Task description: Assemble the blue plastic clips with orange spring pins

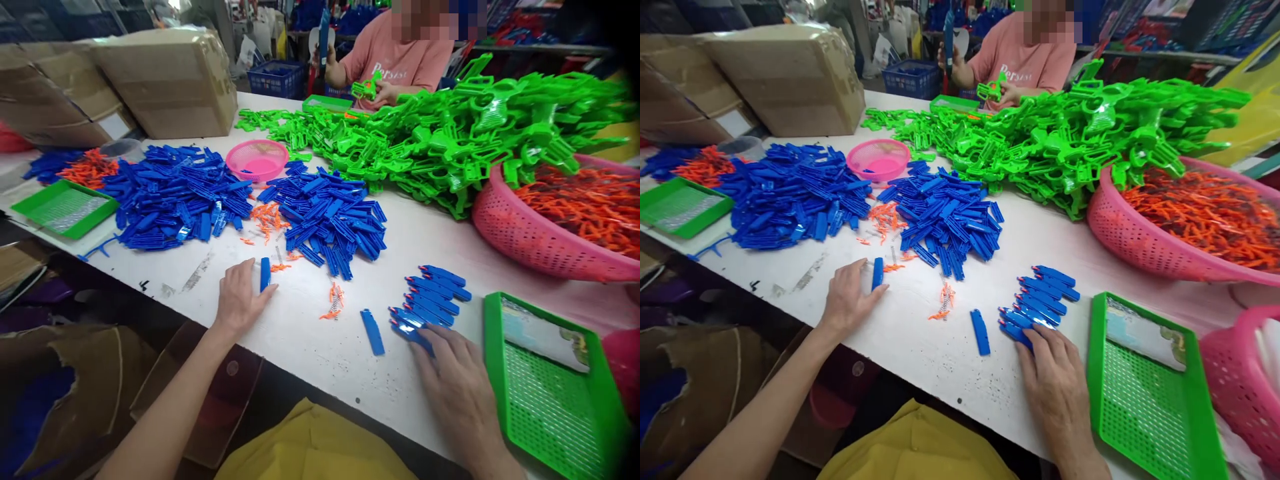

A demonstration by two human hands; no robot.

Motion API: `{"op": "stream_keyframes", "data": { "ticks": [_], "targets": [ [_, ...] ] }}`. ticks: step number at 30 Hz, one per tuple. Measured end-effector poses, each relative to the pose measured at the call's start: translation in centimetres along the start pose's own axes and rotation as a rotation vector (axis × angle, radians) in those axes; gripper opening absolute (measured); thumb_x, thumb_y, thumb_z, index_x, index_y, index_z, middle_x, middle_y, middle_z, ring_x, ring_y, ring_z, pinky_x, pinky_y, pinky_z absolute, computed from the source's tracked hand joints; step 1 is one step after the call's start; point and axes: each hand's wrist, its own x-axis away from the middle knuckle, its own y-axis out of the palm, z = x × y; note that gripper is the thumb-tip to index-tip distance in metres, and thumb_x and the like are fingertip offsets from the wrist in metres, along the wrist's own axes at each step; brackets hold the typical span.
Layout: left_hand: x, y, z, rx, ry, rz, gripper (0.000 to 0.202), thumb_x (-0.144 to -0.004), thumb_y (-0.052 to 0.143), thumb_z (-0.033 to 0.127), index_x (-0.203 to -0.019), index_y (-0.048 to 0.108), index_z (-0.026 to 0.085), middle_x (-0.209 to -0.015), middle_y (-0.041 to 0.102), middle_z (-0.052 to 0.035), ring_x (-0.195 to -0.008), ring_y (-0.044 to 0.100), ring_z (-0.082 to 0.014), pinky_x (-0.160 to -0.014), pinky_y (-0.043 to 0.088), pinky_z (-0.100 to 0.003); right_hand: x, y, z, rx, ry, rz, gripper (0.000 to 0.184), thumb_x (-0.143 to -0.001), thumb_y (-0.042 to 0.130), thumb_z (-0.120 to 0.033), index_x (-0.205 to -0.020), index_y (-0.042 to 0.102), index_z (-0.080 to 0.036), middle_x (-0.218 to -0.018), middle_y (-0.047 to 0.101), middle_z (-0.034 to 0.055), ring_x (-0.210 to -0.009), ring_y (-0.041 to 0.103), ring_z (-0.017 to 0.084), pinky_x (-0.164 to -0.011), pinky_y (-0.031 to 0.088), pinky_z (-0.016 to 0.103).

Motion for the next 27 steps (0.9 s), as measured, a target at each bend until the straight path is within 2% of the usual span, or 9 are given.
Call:
{"op": "stream_keyframes", "data": {
  "ticks": [3, 5, 8, 12, 15, 18, 20, 24, 27],
  "targets": [
    [-0.2, 0.1, 0.6, -0.046, -0.001, -0.027, 0.066, -0.082, 0.070, 0.042, -0.134, 0.047, 0.008, -0.124, 0.062, -0.0219, -0.112, 0.056, -0.0384, -0.093, 0.048, -0.051, -1.1, 0.2, 0.3, 0.029, 0.025, 0.025, 0.031, -0.099, 0.046, -0.039, -0.109, 0.062, -0.014, -0.108, 0.064, 0.0171, -0.107, 0.057, 0.031, -0.096, 0.046, 0.052],
    [-0.3, 0.0, 0.9, -0.038, 0.005, -0.034, 0.055, -0.084, 0.067, 0.034, -0.131, 0.050, 0.008, -0.120, 0.063, -0.0203, -0.110, 0.058, -0.0358, -0.093, 0.049, -0.048, -1.8, 0.3, -0.3, -0.006, 0.028, 0.059, 0.030, -0.098, 0.049, -0.038, -0.109, 0.063, -0.014, -0.109, 0.064, 0.0174, -0.108, 0.056, 0.031, -0.096, 0.046, 0.051],
    [-0.1, -0.4, 0.8, 0.000, 0.035, -0.053, 0.034, -0.090, 0.056, 0.024, -0.122, 0.057, 0.013, -0.110, 0.066, -0.0163, -0.105, 0.060, -0.0314, -0.091, 0.052, -0.045, -2.7, 0.7, -2.5, -0.160, -0.031, 0.052, 0.021, -0.096, 0.055, -0.030, -0.109, 0.062, -0.016, -0.109, 0.064, 0.0142, -0.105, 0.057, 0.028, -0.093, 0.048, 0.046],
    [0.5, -1.2, 0.1, 0.092, 0.048, -0.066, 0.025, -0.093, 0.048, 0.021, -0.113, 0.062, 0.016, -0.104, 0.068, -0.0132, -0.101, 0.063, -0.0285, -0.089, 0.053, -0.044, -3.8, 2.0, -6.5, -0.293, -0.195, -0.076, 0.020, -0.096, 0.051, -0.018, -0.114, 0.061, -0.018, -0.107, 0.064, 0.0114, -0.101, 0.057, 0.024, -0.087, 0.049, 0.041],
    [1.1, -2.0, -0.1, 0.217, 0.018, -0.063, 0.024, -0.094, 0.043, 0.019, -0.107, 0.064, 0.017, -0.099, 0.069, -0.0094, -0.095, 0.065, -0.0236, -0.089, 0.052, -0.039, -5.0, 3.2, -8.7, -0.196, -0.287, -0.119, 0.029, -0.096, 0.044, -0.011, -0.119, 0.061, -0.017, -0.111, 0.064, 0.0126, -0.105, 0.053, 0.026, -0.085, 0.047, 0.039],
    [1.8, -2.9, 0.5, 0.315, -0.020, -0.065, 0.024, -0.094, 0.044, 0.021, -0.103, 0.066, 0.018, -0.095, 0.068, -0.0079, -0.091, 0.065, -0.0222, -0.086, 0.052, -0.038, -6.1, 4.0, -9.5, -0.080, -0.336, -0.146, 0.026, -0.096, 0.045, -0.009, -0.113, 0.064, -0.016, -0.110, 0.065, 0.0128, -0.103, 0.052, 0.026, -0.079, 0.043, 0.037],
    [2.3, -3.3, 1.2, 0.433, -0.102, -0.079, 0.024, -0.093, 0.047, 0.025, -0.103, 0.067, 0.019, -0.095, 0.068, -0.0071, -0.087, 0.065, -0.0212, -0.082, 0.053, -0.037, -6.6, 4.2, -9.3, -0.079, -0.338, -0.160, 0.020, -0.096, 0.048, -0.012, -0.104, 0.065, -0.017, -0.106, 0.066, 0.0113, -0.098, 0.052, 0.025, -0.075, 0.040, 0.035],
    [3.4, -3.9, 3.1, 0.902, -0.485, -0.149, 0.022, -0.088, 0.060, 0.036, -0.100, 0.067, 0.019, -0.079, 0.066, -0.0020, -0.064, 0.062, -0.0149, -0.060, 0.052, -0.028, -6.7, 4.0, -8.4, -0.138, -0.284, -0.135, 0.015, -0.097, 0.051, -0.016, -0.100, 0.065, -0.018, -0.102, 0.066, 0.0094, -0.093, 0.052, 0.022, -0.075, 0.039, 0.034],
    [4.1, -4.1, 4.0, 1.204, -0.692, -0.175, 0.024, -0.077, 0.073, 0.037, -0.091, 0.066, 0.018, -0.070, 0.062, 0.0009, -0.059, 0.059, -0.0118, -0.056, 0.048, -0.023, -7.0, 3.9, -8.7, -0.187, -0.273, -0.131, 0.017, -0.098, 0.049, -0.017, -0.103, 0.065, -0.018, -0.102, 0.066, 0.0098, -0.094, 0.053, 0.023, -0.075, 0.041, 0.035]
  ]
}}
